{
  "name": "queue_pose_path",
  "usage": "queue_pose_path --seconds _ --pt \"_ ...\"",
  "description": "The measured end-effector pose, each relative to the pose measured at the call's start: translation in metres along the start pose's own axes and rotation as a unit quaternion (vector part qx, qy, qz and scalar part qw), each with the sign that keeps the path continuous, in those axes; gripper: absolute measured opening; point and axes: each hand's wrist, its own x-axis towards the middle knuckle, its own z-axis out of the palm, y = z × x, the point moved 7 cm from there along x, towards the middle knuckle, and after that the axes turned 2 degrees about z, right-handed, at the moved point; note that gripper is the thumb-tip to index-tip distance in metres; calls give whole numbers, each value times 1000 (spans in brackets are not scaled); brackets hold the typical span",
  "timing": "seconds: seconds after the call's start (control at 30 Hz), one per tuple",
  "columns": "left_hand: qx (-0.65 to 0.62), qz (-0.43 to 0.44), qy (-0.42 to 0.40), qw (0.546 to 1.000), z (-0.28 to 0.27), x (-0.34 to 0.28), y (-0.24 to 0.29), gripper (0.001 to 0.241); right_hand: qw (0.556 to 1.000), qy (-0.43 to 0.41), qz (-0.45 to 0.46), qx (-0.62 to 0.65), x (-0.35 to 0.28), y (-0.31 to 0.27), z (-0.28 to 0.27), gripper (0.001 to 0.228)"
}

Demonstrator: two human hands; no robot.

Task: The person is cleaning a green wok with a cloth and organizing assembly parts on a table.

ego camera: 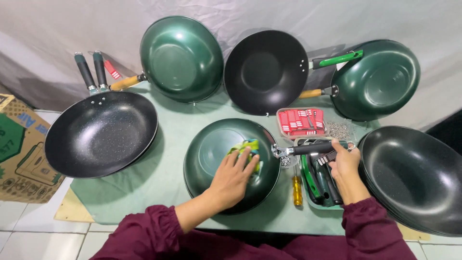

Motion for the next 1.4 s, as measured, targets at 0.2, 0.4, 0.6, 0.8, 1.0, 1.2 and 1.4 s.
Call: queue_pose_path --seconds 0.2,0.4,0.6,0.8,1.0,1.2,1.4 --pt "-25 -4 66 998 44 39 -24 48 999 -27 27 -6 -11 -9 8 47" --pt "-52 -92 -134 985 127 96 -79 42 999 -21 38 -1 11 10 5 53" --pt "-109 -231 -253 933 189 103 -171 50 1000 5 4 -23 -8 -10 18 65" --pt "-182 -373 -254 873 202 30 -258 55 999 32 -19 -22 -19 -18 24 57" --pt "-240 -467 -240 817 140 -50 -261 59 997 48 -56 -16 -30 -35 36 57" --pt "-257 -492 -249 793 87 -93 -222 64 996 60 -66 -23 -31 -36 33 64" --pt "-218 -467 -239 823 60 -110 -179 60 994 69 -75 -30 -25 -31 31 67"
